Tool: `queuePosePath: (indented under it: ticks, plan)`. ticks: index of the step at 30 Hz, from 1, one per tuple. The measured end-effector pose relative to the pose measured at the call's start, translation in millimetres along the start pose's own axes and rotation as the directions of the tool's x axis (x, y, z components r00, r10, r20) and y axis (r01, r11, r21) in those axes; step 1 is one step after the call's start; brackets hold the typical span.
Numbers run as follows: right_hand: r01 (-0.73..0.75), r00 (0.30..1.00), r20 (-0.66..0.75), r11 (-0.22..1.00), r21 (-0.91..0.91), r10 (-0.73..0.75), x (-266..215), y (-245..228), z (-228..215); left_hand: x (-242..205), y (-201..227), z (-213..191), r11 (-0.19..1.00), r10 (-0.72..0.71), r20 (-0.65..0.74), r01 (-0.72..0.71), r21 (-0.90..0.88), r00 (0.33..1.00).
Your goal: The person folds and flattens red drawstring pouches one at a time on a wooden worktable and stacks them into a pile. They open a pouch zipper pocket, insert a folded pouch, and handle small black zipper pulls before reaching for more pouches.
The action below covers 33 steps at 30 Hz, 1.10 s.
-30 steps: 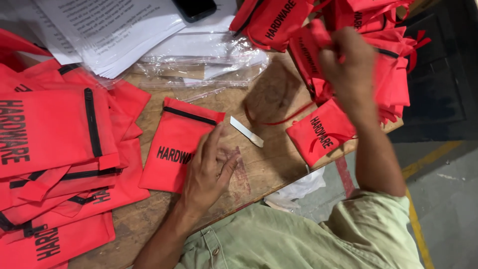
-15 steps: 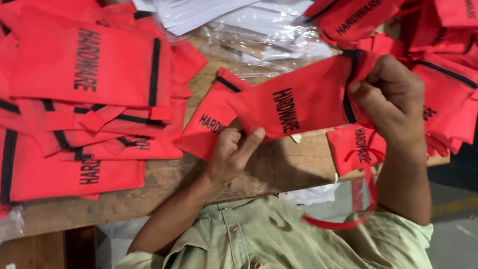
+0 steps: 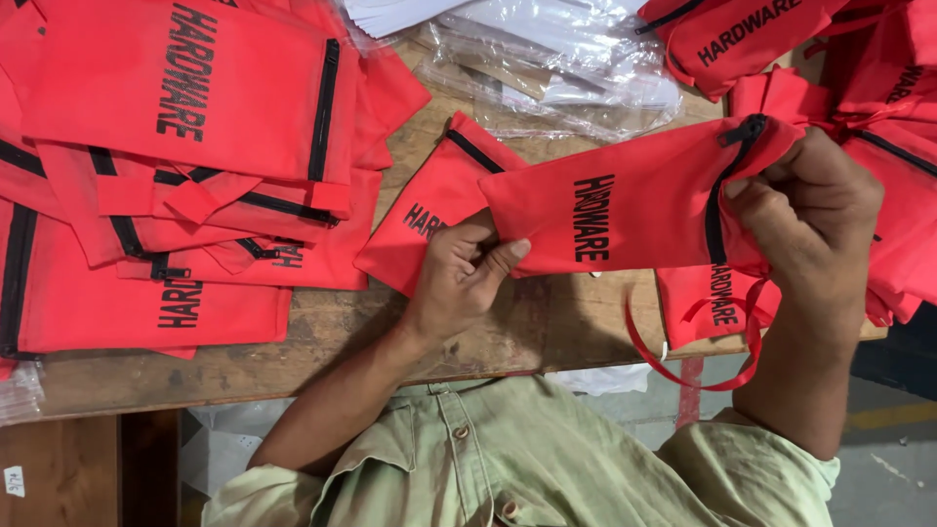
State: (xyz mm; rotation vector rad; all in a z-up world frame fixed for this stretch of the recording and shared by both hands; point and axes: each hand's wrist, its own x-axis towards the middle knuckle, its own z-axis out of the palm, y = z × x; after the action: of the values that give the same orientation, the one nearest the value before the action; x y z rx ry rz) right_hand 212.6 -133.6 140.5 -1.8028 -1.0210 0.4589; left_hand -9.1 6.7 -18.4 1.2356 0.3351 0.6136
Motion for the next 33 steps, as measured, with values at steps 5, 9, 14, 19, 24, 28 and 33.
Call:
queuePosePath:
  ticks: [5,9,14,19,24,28,33]
  plan:
    - [0.024,0.999,0.032,0.998,0.051,-0.026,-11.4,29.8,-12.6,-5.8,-12.5,-8.1,0.996,-0.021,0.055,0.026,-0.089,0.998]
    - [-0.101,0.994,-0.017,0.965,0.242,0.108,-19.0,8.9,0.0,-2.6,0.2,-5.3,0.997,-0.020,0.045,0.024,-0.071,0.999]
    - [0.038,0.996,0.078,0.997,-0.070,-0.032,-19.3,11.0,-8.6,5.4,13.4,4.2,0.989,-0.011,0.077,0.022,-0.145,0.997]
    - [0.045,0.914,-0.293,0.791,-0.610,-0.279,-20.8,65.2,-94.8,6.6,18.5,11.8,0.963,-0.136,0.219,0.181,-0.202,0.966]
    - [0.187,0.862,-0.349,0.871,-0.454,-0.367,9.7,92.2,-146.1,6.0,13.3,13.2,0.967,-0.165,0.243,0.205,-0.150,0.956]
    - [0.248,0.860,-0.402,0.945,-0.212,-0.315,29.7,163.6,-198.9,6.8,15.9,13.0,0.972,-0.200,0.271,0.225,-0.066,0.942]
    - [0.033,0.930,-0.224,0.672,-0.740,-0.292,98.2,226.8,-165.3,8.1,17.2,14.0,0.971,-0.236,0.281,0.237,0.032,0.930]
